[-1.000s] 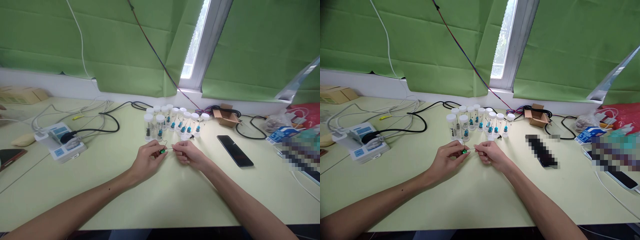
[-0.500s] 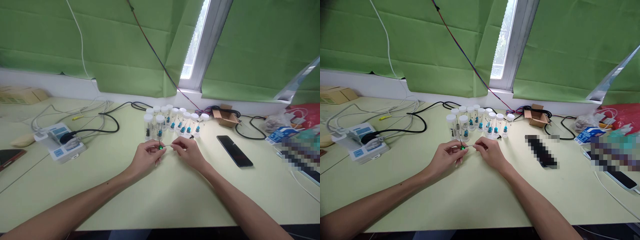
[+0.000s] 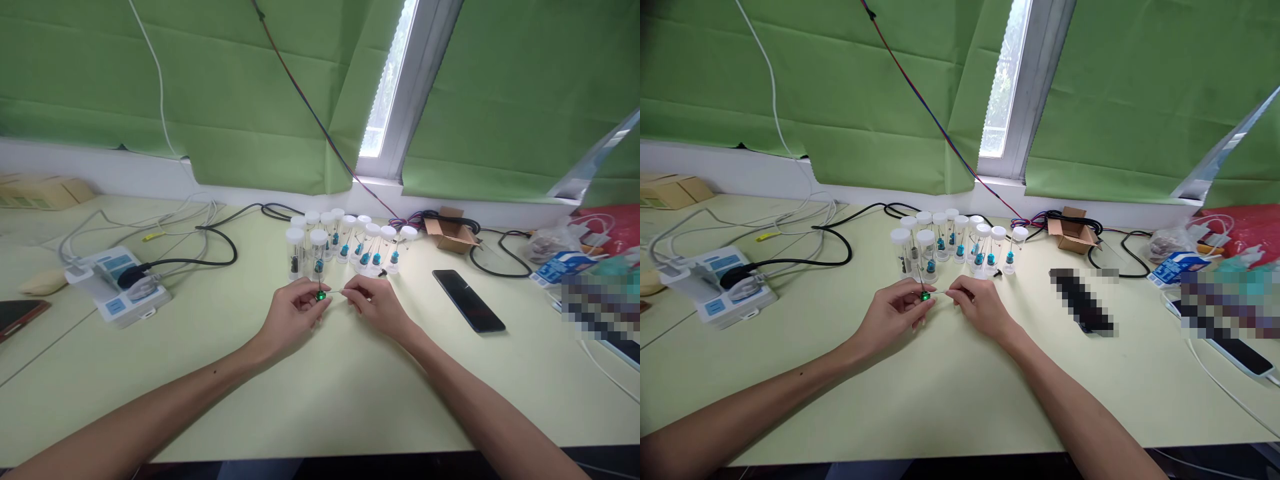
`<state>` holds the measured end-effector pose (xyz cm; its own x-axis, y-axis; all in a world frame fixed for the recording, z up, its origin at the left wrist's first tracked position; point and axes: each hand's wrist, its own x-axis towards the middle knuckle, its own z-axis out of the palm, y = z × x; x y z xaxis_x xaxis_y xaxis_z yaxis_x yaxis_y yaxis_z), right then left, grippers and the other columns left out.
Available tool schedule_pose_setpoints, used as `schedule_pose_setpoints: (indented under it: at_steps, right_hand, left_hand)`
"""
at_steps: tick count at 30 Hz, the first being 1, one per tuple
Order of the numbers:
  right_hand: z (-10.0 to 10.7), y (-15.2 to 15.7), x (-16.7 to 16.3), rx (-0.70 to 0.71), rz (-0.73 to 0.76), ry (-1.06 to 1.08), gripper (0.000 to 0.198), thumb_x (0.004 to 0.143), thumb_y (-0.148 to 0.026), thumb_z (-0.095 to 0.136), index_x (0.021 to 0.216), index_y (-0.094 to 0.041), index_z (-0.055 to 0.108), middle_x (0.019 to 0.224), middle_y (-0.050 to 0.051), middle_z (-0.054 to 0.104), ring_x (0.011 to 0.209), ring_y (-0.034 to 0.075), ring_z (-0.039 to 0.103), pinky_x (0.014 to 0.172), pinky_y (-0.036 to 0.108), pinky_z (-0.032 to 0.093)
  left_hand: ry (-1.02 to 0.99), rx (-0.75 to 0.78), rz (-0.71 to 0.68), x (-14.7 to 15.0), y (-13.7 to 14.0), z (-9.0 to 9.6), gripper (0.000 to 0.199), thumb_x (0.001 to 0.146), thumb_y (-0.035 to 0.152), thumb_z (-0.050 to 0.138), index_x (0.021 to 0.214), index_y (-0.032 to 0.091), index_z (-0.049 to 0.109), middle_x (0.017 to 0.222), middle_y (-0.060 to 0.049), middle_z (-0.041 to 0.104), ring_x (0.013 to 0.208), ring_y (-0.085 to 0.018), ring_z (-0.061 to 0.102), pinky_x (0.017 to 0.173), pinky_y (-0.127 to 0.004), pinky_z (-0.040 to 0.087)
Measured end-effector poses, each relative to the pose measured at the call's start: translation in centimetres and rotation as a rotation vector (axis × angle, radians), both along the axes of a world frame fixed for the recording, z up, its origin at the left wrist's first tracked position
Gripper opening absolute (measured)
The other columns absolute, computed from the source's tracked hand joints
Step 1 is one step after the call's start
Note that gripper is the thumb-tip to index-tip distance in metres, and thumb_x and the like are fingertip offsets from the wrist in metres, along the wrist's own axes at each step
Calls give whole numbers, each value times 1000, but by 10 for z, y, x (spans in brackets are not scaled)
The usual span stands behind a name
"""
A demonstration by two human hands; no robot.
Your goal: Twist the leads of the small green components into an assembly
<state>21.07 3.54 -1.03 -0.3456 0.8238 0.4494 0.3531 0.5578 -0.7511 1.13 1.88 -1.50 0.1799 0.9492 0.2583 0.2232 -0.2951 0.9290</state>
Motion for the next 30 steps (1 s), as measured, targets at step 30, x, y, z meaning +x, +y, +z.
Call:
schedule_pose_setpoints:
  at_steps: [30]
  right_hand:
    - [3,-1,-2,-411,102,195,30,87,-40,59,68,-18,55,50,-6,43,45,8,34,44,23,25]
  left_hand:
    - [172,291,38,-1,0,-1,11,85,26,65,93,20,70,80,-2,61,68,-13,58,61,-25,50]
